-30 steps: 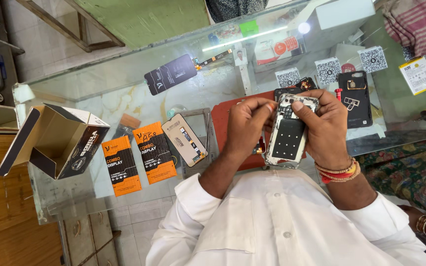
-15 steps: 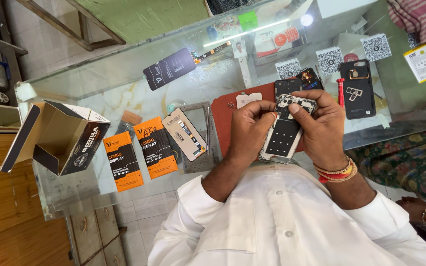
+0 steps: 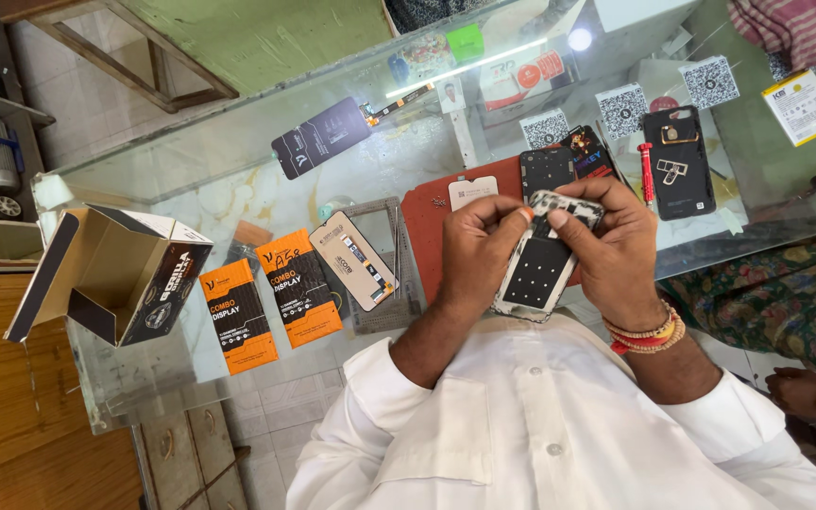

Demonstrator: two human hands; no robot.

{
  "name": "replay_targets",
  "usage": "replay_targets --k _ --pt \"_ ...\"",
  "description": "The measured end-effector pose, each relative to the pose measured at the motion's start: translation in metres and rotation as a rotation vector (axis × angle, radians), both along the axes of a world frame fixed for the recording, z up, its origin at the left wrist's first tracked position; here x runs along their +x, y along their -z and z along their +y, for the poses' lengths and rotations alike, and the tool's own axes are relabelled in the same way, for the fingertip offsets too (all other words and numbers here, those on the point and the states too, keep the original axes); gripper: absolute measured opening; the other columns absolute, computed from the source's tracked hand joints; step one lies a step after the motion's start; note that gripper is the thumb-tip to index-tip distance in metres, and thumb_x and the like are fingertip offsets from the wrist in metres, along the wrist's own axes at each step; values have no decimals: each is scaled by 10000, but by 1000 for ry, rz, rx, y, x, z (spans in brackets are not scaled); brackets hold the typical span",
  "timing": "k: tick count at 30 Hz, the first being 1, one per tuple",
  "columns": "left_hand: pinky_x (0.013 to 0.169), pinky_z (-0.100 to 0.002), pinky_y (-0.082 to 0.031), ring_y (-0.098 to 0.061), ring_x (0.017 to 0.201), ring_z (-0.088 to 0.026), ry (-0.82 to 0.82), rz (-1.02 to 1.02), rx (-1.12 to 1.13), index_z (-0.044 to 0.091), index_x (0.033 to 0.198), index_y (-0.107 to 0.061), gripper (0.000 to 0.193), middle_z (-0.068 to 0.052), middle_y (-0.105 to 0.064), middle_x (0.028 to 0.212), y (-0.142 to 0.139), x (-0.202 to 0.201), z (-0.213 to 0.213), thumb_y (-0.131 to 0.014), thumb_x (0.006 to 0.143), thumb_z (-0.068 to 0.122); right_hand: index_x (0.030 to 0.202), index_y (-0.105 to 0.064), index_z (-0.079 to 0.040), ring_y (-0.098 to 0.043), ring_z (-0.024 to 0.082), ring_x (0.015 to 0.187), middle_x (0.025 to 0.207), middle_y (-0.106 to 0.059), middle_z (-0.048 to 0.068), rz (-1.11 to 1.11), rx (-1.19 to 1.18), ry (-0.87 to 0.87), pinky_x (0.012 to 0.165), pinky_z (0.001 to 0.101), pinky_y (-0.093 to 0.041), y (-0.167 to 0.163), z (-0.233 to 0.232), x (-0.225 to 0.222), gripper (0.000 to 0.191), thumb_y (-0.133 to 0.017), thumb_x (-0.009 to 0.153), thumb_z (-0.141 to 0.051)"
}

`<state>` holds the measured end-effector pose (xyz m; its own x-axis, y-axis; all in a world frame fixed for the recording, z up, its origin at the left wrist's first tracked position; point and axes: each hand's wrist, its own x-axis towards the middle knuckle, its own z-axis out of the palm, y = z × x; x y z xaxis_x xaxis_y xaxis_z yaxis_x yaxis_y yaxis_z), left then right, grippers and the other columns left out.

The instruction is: The person operates a smartphone to test its display and battery settings, then removes the battery and places it on the counter. The person then picks up a disassembled phone chassis and uses a screwdriver to work on internal components.

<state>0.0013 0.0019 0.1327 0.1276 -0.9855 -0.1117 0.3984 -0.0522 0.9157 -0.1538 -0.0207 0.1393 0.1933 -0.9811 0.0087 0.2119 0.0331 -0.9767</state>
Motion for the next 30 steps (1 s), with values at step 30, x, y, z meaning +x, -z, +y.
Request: replay_targets --k 30 --pt "628 -222 -519 -622 706 -69 -49 215 3 -83 992 -724 193 -71 -708 860 21 -6 -1 -536 973 -45 1193 -617 43 -669 56 928 1073 -712 68 61 -142 17 782 196 -558 11 6 6 188 -690 1020 30"
